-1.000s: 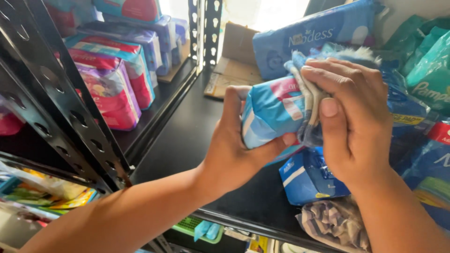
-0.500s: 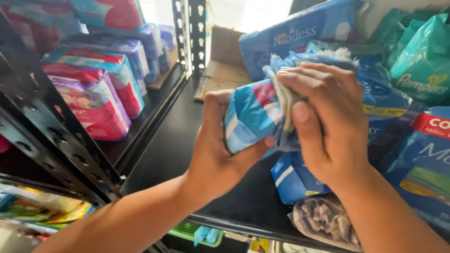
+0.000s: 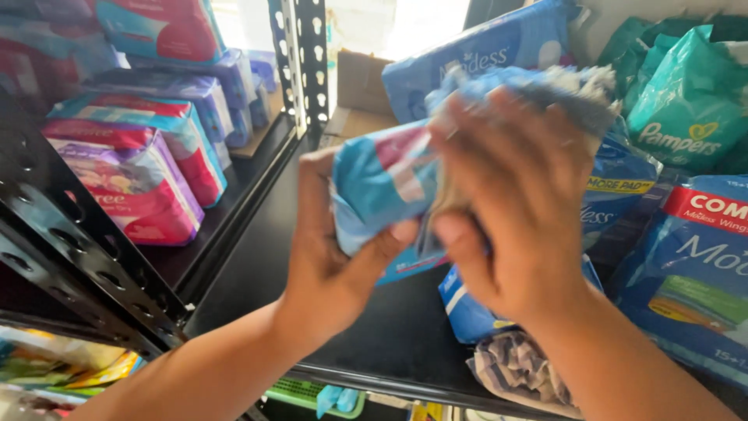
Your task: The person wipes the front of various packages of sanitary pads and panty liners on a store shelf using a blue cloth. They handle multiple brands, including Carefree and Charmee, wiping each package individually before placing it back on the shelf.
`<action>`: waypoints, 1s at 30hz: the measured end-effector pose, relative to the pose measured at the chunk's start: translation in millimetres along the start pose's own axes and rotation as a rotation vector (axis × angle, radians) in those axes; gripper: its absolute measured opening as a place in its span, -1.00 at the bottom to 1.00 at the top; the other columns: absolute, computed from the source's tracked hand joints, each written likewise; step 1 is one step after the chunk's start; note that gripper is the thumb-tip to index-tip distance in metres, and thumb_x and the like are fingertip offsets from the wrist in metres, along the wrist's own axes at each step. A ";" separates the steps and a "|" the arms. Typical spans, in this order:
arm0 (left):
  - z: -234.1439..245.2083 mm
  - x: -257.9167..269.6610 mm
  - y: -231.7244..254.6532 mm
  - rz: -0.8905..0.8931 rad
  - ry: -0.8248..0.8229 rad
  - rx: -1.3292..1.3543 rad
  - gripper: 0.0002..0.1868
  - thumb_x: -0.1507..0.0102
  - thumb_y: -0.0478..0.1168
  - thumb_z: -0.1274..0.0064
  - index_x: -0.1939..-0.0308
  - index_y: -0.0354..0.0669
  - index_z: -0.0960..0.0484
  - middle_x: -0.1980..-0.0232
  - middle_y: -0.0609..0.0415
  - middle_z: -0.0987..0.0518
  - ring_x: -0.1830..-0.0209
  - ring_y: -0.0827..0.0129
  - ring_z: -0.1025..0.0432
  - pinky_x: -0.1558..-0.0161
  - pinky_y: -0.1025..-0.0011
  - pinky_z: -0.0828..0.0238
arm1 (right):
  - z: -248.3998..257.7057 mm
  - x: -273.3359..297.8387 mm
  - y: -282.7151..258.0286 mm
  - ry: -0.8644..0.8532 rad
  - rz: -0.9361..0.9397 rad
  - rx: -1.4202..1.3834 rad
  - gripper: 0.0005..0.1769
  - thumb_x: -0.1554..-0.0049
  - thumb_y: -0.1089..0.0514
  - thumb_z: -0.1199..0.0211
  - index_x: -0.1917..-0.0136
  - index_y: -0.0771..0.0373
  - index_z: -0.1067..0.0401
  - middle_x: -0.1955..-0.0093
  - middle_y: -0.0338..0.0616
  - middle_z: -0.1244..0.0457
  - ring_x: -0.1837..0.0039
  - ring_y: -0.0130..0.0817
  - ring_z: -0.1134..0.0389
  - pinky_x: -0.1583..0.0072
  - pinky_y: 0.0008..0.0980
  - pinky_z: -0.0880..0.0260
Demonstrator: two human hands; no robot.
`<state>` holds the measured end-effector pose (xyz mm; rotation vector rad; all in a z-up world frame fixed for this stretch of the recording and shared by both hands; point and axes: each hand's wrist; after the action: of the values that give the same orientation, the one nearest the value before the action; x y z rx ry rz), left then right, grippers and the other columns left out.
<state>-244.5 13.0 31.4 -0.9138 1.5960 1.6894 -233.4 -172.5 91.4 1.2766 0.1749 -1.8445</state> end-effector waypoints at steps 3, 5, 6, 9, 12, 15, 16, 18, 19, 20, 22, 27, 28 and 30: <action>-0.6 1.6 -7.1 0.061 0.015 0.312 -0.39 -0.50 -0.04 -0.17 -0.37 -0.27 -0.15 -0.22 -0.02 -0.44 -0.18 0.46 -0.35 -0.29 0.44 -0.38 | -0.4 2.3 7.5 0.014 -0.221 -0.128 -0.42 -0.44 -0.15 0.08 -0.57 0.19 -0.22 -0.66 0.03 -0.01 -0.69 0.02 -0.01 -0.62 0.05 -0.01; -1.6 -0.8 -7.7 0.253 0.014 0.399 -0.40 -0.48 -0.07 0.05 -0.48 -0.26 -0.11 -0.28 -0.01 -0.47 -0.24 0.44 -0.37 -0.29 0.40 -0.37 | -6.9 3.2 6.2 0.059 -0.253 -0.200 -0.42 -0.46 -0.11 0.09 -0.60 0.22 -0.12 -0.69 0.10 0.13 -0.72 0.11 0.05 -0.65 0.04 -0.02; -1.2 -1.7 -8.9 0.251 0.014 0.400 -0.40 -0.48 -0.07 0.05 -0.48 -0.26 -0.11 -0.28 -0.01 -0.47 -0.24 0.44 -0.37 -0.29 0.40 -0.37 | -11.1 3.4 1.1 0.059 -0.252 -0.199 -0.42 -0.46 -0.11 0.09 -0.60 0.22 -0.12 -0.69 0.10 0.13 -0.72 0.11 0.05 -0.65 0.04 -0.02; 3.2 -3.4 -14.1 0.287 0.024 0.513 -0.42 -0.49 -0.02 0.11 -0.46 -0.26 -0.13 -0.26 -0.03 -0.47 -0.22 0.38 -0.38 -0.27 0.34 -0.37 | -20.1 4.0 -18.2 -0.015 -0.165 -0.001 -0.35 -0.30 -0.04 0.03 -0.57 0.27 -0.14 -0.67 0.15 0.13 -0.71 0.21 0.17 -0.69 0.24 0.26; 9.6 3.7 -31.6 -0.147 -0.072 -0.430 -0.56 -0.51 -0.14 0.45 -0.32 -0.36 -0.36 -0.33 -0.20 -0.48 -0.40 0.02 -0.28 -0.45 -0.04 0.18 | -18.9 7.9 -40.7 -0.267 0.018 -0.259 -0.30 -0.33 -0.05 -0.04 -0.60 0.32 -0.02 -0.70 0.20 0.20 -0.73 0.22 0.26 -0.64 0.23 0.30; 12.3 7.6 -44.0 0.221 -0.050 0.532 -0.48 -0.55 0.06 0.30 -0.38 -0.28 -0.40 -0.34 -0.09 -0.49 -0.35 0.23 -0.41 -0.38 0.20 -0.36 | -19.9 11.3 -46.3 -0.381 0.108 -0.244 -0.27 -0.40 -0.03 -0.07 -0.70 0.23 0.04 -0.77 0.03 0.21 -0.78 0.06 0.24 -0.69 0.16 0.25; 11.6 2.3 -36.0 0.299 0.050 0.672 -0.45 -0.54 0.06 0.31 -0.39 -0.31 -0.38 -0.34 -0.10 -0.49 -0.34 0.21 -0.41 -0.39 0.21 -0.33 | -22.8 12.4 -42.9 -0.362 0.078 -0.202 -0.26 -0.39 -0.05 -0.07 -0.70 0.20 0.08 -0.76 0.01 0.20 -0.77 0.03 0.23 -0.67 0.18 0.27; 9.3 -7.2 -17.2 0.376 0.160 0.809 -0.43 -0.52 0.06 0.31 -0.40 -0.33 -0.37 -0.34 -0.11 -0.49 -0.33 0.19 -0.41 -0.41 0.22 -0.30 | -23.1 11.5 -34.5 -0.345 0.054 -0.164 -0.24 -0.38 -0.08 -0.07 -0.69 0.18 0.11 -0.75 -0.01 0.20 -0.76 0.01 0.22 -0.66 0.20 0.30; 7.5 -12.9 -6.7 0.361 0.164 0.826 -0.40 -0.49 0.09 0.31 -0.41 -0.31 -0.35 -0.35 -0.09 -0.48 -0.34 0.20 -0.41 -0.40 0.21 -0.32 | -20.6 9.2 -29.1 -0.283 -0.020 -0.117 -0.22 -0.35 -0.09 -0.06 -0.67 0.20 0.12 -0.73 0.05 0.20 -0.75 0.06 0.24 -0.66 0.20 0.32; 5.8 -18.6 3.8 0.346 0.169 0.844 -0.37 -0.47 0.13 0.30 -0.42 -0.28 -0.32 -0.35 -0.08 -0.48 -0.35 0.22 -0.41 -0.39 0.21 -0.35 | -18.1 6.9 -23.7 -0.222 -0.094 -0.070 -0.20 -0.32 -0.11 -0.05 -0.66 0.22 0.13 -0.71 0.11 0.20 -0.74 0.11 0.27 -0.66 0.21 0.34; 5.3 -17.4 1.1 0.327 0.152 0.842 -0.35 -0.47 0.15 0.28 -0.43 -0.30 -0.30 -0.35 -0.11 -0.48 -0.34 0.20 -0.42 -0.38 0.20 -0.37 | -10.5 5.5 -11.7 -0.131 -0.143 -0.054 -0.22 -0.36 -0.08 -0.02 -0.69 0.20 0.16 -0.73 0.15 0.20 -0.75 0.08 0.25 -0.69 0.09 0.28; 4.9 -12.6 -2.3 0.319 0.127 0.783 -0.32 -0.49 0.17 0.25 -0.45 -0.33 -0.26 -0.32 -0.16 -0.49 -0.28 0.19 -0.45 -0.32 0.19 -0.40 | 8.9 -3.5 1.8 -0.028 -0.388 -0.504 -0.20 -0.40 -0.09 -0.05 -0.68 0.27 0.22 -0.66 0.21 0.01 -0.69 -0.05 -0.07 -0.62 -0.16 -0.07; 4.7 -13.5 -0.5 0.330 0.121 0.762 -0.31 -0.46 0.19 0.26 -0.45 -0.30 -0.25 -0.33 -0.13 -0.47 -0.30 0.22 -0.44 -0.33 0.20 -0.39 | 9.5 -2.9 2.9 -0.081 -0.498 -0.634 -0.08 -0.30 -0.08 -0.17 -0.69 0.28 0.21 -0.49 0.18 -0.13 -0.49 -0.10 -0.18 -0.50 -0.23 -0.18; 4.0 -12.7 -3.6 0.341 0.116 0.741 -0.30 -0.43 0.20 0.26 -0.46 -0.27 -0.23 -0.34 -0.10 -0.46 -0.31 0.26 -0.43 -0.34 0.22 -0.38 | 8.6 1.0 4.7 -0.137 -0.607 -0.766 0.04 -0.21 -0.07 -0.29 -0.71 0.28 0.21 -0.31 0.15 -0.27 -0.28 -0.15 -0.29 -0.37 -0.30 -0.28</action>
<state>-234.7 17.4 40.1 -0.3766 2.3172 1.0825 -236.1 -180.6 96.2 0.5766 1.1737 -2.0263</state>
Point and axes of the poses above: each hand's wrist, its own x-axis away from the middle knuckle, its own z-axis out of the back of the hand, y = z × x
